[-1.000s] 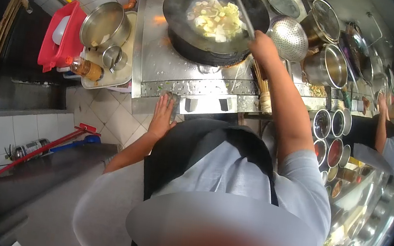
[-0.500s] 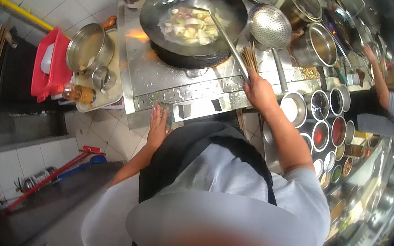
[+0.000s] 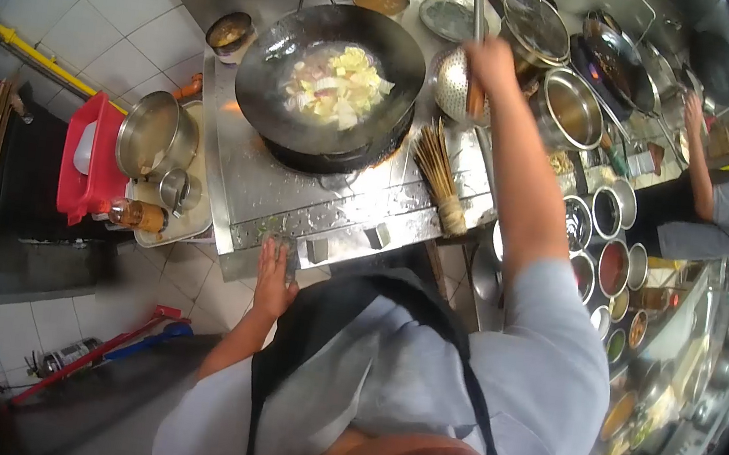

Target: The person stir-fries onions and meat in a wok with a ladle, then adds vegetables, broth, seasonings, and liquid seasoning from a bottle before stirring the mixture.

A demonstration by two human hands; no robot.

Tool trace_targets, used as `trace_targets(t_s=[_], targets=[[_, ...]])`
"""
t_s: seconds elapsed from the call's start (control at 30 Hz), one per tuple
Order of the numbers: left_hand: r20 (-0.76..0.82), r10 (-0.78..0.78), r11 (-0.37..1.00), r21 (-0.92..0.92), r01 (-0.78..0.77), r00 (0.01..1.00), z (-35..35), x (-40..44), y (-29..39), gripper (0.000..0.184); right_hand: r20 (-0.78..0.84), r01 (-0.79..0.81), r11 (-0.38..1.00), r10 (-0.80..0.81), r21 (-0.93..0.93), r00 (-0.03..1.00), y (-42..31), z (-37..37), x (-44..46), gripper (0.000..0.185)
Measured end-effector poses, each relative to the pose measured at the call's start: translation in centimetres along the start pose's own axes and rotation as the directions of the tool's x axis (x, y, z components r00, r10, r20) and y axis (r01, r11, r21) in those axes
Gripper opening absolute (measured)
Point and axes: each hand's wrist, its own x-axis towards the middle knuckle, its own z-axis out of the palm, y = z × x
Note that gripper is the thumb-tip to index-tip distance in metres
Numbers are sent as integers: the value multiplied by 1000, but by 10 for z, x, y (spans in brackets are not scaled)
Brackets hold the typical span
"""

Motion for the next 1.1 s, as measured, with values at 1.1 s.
trace_targets(t_s=[1.1], targets=[[522, 447, 600, -777, 190, 726, -13, 94, 242, 28, -329, -683, 718, 619, -132, 713, 161, -250, -427, 53]])
